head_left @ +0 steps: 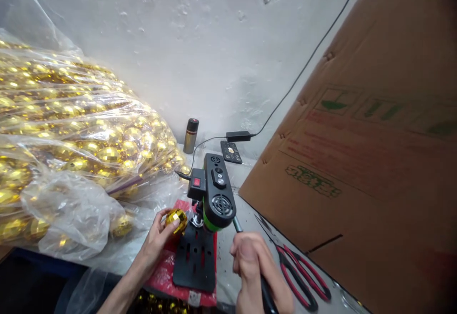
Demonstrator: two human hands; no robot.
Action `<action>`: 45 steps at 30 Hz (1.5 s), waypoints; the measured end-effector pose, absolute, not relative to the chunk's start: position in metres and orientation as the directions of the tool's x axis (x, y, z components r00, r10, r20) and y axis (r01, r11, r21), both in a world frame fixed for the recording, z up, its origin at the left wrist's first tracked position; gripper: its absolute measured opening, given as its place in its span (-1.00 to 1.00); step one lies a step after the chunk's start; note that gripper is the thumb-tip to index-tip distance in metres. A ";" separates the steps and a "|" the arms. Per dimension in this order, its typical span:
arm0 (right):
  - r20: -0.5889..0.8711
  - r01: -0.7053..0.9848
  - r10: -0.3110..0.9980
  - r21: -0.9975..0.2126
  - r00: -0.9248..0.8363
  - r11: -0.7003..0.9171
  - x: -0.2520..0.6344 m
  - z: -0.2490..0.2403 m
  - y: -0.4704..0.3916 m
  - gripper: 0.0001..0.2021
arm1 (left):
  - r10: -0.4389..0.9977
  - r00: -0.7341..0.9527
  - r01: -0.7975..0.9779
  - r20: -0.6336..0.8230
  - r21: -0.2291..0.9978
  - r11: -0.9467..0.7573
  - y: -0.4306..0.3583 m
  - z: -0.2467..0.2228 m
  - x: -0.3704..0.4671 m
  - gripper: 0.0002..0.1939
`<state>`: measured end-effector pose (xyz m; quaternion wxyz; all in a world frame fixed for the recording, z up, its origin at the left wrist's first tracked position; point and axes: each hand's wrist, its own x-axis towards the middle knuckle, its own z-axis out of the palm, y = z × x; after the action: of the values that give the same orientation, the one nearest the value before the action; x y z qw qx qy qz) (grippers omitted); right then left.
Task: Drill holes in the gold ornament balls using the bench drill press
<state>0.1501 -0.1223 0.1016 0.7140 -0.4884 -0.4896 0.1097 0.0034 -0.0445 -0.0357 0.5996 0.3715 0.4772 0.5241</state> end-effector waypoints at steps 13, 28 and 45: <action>0.662 0.373 0.623 -0.750 0.417 0.547 0.156 0.091 -0.124 -0.69 | 0.974 0.115 0.355 0.193 0.908 -0.222 -0.083 -0.076 0.029 -0.40; 0.716 0.387 0.584 -0.698 0.382 0.603 0.156 0.070 -0.126 -0.68 | 0.966 0.114 0.327 0.232 0.909 -0.257 -0.074 -0.075 0.040 -0.42; 0.819 0.444 0.412 -0.566 0.399 0.694 0.160 0.027 -0.107 -0.63 | 0.956 0.125 0.351 0.266 0.889 -0.294 -0.074 -0.075 0.043 -0.44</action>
<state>0.1598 -0.1074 0.0267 0.7394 -0.3908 -0.5480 -0.0109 0.0426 -0.0743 -0.0747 0.3388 0.6691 0.4883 0.4462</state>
